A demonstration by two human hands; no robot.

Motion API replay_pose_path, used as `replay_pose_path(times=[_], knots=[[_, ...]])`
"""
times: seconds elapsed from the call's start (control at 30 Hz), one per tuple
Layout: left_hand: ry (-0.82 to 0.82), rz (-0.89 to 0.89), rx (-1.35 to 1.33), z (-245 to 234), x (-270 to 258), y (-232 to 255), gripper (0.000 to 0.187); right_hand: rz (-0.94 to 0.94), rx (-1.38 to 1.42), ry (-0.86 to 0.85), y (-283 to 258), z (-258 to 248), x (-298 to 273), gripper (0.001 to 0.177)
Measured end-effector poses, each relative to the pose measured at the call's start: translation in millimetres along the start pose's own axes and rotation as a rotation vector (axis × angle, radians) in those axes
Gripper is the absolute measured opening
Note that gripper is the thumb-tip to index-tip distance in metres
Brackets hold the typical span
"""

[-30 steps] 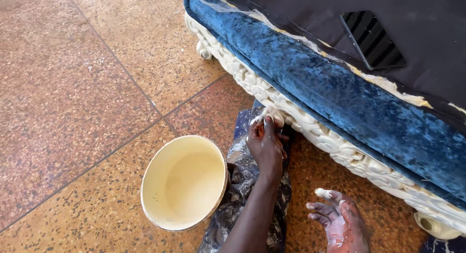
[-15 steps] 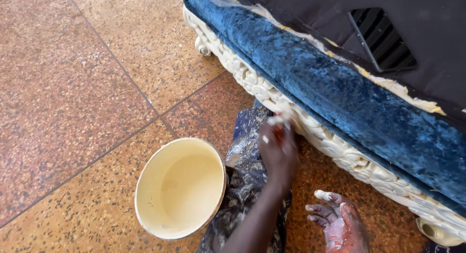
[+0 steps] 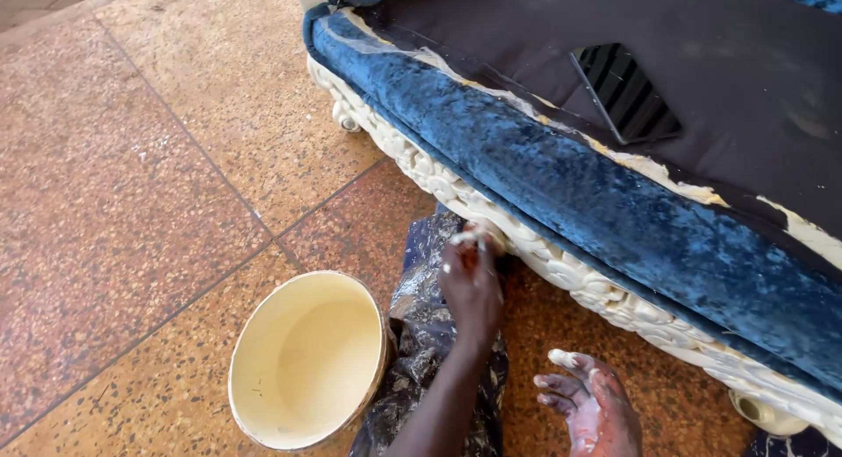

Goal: Applying white paint or finish to the ornate wooden frame of a blue velvet chair using a small brush and a cloth.

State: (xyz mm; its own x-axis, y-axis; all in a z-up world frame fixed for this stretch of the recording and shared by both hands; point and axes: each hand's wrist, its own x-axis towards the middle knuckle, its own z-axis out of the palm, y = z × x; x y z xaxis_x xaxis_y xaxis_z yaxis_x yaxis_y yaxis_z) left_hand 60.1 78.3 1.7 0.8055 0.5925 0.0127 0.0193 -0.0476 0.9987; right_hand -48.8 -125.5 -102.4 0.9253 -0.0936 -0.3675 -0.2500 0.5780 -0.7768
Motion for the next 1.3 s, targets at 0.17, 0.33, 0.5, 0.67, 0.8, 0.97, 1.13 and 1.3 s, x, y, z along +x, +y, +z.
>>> replay_pose_path(times=[0.17, 0.33, 0.5, 0.67, 0.8, 0.97, 1.13, 1.3], knots=[[0.021, -0.141, 0.011, -11, 9, 1, 0.021, -0.02, 0.003, -0.012, -16, 42, -22, 0.047], [0.168, -0.228, -0.019, -15, 36, 8, 0.036, -0.04, 0.003, -0.004, -37, 55, -37, 0.043], [-0.287, 0.002, -0.09, -25, -19, 12, 0.032, 0.02, -0.029, 0.199, -73, 123, -68, 0.041], [-0.167, 0.205, 0.053, -35, -9, 26, 0.028, 0.004, -0.04, 0.101, -84, 140, -86, 0.039], [-0.211, 0.383, 0.393, -26, 5, 45, 0.033, 0.001, -0.053, 0.106, -88, 140, -91, 0.041], [-0.321, 0.616, 0.592, -21, -6, 39, 0.031, -0.005, -0.087, 0.09, -90, 144, -100, 0.043], [-0.135, 0.669, 0.59, -24, -1, 25, 0.027, -0.009, -0.096, 0.061, -89, 142, -106, 0.04], [-0.405, 0.426, 0.384, -33, -25, 37, 0.039, 0.018, -0.084, 0.101, -94, 144, -110, 0.042]])
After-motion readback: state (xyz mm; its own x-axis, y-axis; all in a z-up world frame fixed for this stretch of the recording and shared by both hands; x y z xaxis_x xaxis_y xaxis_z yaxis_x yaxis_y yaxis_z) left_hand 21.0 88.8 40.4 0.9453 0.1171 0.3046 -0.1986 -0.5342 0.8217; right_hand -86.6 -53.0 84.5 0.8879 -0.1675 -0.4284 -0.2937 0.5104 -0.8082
